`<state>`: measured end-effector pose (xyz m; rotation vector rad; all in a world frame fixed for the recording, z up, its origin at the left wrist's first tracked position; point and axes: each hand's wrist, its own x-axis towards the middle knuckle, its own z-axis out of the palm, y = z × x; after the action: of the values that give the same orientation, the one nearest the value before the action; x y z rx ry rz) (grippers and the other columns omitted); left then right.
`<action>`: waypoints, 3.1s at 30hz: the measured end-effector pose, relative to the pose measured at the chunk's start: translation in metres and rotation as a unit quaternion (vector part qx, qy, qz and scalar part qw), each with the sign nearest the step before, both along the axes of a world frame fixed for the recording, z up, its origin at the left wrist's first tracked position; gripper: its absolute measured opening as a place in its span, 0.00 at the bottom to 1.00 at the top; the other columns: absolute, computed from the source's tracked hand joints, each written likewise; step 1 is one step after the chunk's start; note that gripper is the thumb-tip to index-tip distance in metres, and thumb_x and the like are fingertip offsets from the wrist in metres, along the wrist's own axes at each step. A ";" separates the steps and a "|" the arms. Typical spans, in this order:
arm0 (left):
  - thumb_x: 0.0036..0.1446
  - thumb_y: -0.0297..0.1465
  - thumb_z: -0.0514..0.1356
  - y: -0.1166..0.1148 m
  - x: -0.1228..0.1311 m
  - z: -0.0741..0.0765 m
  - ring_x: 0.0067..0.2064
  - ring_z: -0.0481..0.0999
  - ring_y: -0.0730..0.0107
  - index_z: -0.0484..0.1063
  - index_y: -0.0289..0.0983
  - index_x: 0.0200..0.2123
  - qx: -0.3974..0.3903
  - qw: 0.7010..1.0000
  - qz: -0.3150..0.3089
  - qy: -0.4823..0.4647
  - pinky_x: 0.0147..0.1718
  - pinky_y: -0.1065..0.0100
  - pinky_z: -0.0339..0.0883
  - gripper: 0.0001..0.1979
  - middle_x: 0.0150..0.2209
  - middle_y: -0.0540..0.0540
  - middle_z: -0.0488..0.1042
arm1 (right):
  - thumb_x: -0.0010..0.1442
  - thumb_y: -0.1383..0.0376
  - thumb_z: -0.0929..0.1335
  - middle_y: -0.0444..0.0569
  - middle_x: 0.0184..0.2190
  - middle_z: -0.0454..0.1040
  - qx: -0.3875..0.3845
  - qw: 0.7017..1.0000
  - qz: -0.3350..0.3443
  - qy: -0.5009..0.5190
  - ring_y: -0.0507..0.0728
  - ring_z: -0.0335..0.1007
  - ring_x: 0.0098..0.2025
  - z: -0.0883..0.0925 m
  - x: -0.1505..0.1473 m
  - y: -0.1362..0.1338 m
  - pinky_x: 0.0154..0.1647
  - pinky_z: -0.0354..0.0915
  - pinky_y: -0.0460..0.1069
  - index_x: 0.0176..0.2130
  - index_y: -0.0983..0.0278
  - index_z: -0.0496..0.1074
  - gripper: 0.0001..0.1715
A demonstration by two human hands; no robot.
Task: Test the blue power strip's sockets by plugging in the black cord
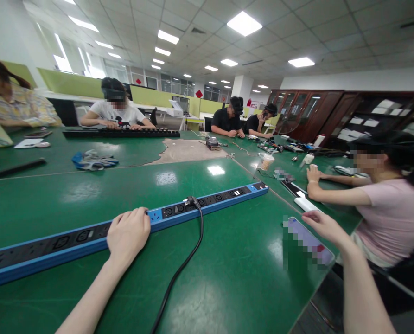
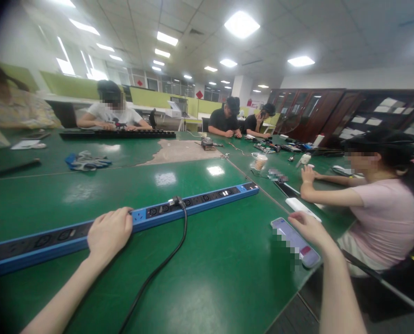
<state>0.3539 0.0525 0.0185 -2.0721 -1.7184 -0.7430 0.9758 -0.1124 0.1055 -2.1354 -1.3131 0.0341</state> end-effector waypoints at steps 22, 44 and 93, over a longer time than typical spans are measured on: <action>0.68 0.31 0.48 -0.004 -0.001 0.006 0.47 0.77 0.53 0.76 0.39 0.44 0.013 1.000 -0.006 -0.028 0.53 0.55 0.59 0.16 0.42 0.39 0.81 | 0.66 0.44 0.67 0.50 0.44 0.74 -0.046 0.938 0.340 -0.045 0.57 0.72 0.44 -0.025 -0.346 0.187 0.44 0.64 0.50 0.46 0.59 0.76 0.24; 0.67 0.31 0.48 -0.005 0.000 0.008 0.47 0.77 0.52 0.77 0.39 0.45 0.005 0.999 0.000 -0.034 0.53 0.54 0.59 0.16 0.43 0.39 0.81 | 0.63 0.52 0.71 0.44 0.33 0.76 -0.092 0.917 0.369 -0.121 0.54 0.72 0.34 0.007 -0.340 0.187 0.34 0.58 0.46 0.40 0.60 0.67 0.17; 0.68 0.31 0.48 -0.005 -0.001 0.008 0.49 0.77 0.52 0.76 0.39 0.45 0.000 0.999 -0.006 -0.052 0.55 0.54 0.59 0.16 0.43 0.39 0.81 | 0.71 0.58 0.61 0.60 0.42 0.78 -0.148 0.920 0.267 -0.246 0.66 0.78 0.45 0.010 -0.386 0.168 0.44 0.68 0.56 0.48 0.63 0.67 0.13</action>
<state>0.3531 0.0474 0.0270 -2.0786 -1.7626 -0.8676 0.5895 0.0553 0.1156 -2.0234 -2.2917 -0.0931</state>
